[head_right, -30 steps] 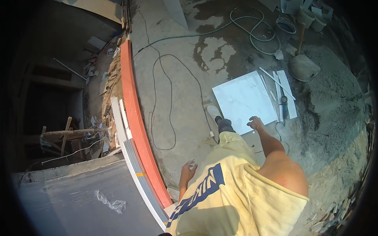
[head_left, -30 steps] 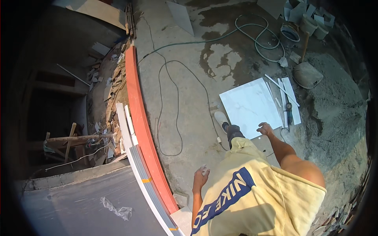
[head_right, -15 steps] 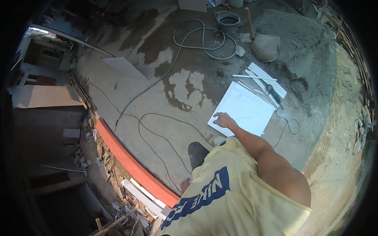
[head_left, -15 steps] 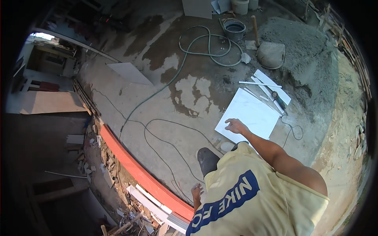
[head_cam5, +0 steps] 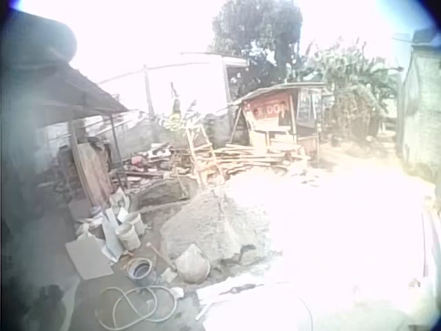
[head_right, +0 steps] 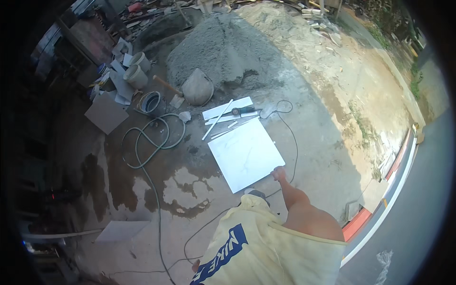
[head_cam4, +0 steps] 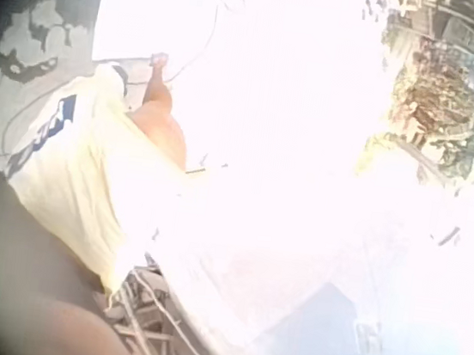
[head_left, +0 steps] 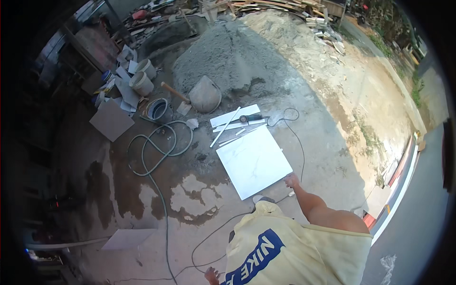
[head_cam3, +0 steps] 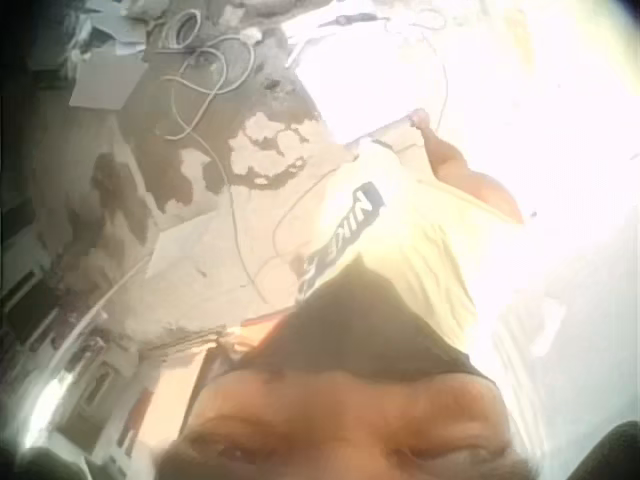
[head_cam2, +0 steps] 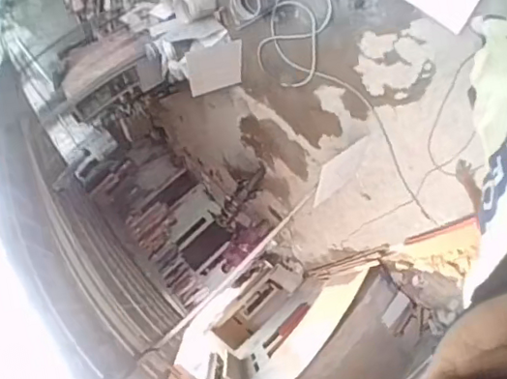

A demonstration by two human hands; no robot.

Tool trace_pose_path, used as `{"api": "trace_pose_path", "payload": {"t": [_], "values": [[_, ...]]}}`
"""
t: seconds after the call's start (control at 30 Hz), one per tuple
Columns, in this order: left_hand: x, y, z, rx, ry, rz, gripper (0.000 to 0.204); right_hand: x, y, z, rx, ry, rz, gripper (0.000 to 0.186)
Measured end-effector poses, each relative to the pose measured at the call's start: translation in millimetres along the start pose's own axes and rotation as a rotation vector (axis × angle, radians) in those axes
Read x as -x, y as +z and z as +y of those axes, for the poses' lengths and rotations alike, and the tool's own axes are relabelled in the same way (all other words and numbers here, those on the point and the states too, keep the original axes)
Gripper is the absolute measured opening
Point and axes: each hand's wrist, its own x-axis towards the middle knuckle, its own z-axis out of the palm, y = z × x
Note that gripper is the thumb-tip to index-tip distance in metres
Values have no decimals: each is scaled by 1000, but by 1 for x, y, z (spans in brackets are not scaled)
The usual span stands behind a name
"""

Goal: The person uses an angle grinder to cut strips from a large white tile and then moves the tile and the cut pieces aside.

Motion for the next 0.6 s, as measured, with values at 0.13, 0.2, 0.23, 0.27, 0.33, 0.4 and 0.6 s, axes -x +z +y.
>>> {"api": "trace_pose_path", "payload": {"t": [0.13,0.2,0.23,0.27,0.33,0.4,0.6], "values": [[-52,-13,145,-194,10,55,37,62,57,35,-97,55,-84,30],[-79,26,197,-309,39,-4,36,83,65,66,-34,88,-36,34],[-92,49,223,-360,60,-44,35,86,65,86,65,-2,-8,35],[-105,73,251,-403,96,-90,35,89,64,102,168,-92,29,36],[-130,100,327,-431,231,-149,34,76,97,81,44,150,49,40],[-115,183,372,-480,527,-276,38,84,116,75,214,154,152,41],[-55,425,498,-913,1241,-573,49,43,133,-5,-269,398,35,44]]}}
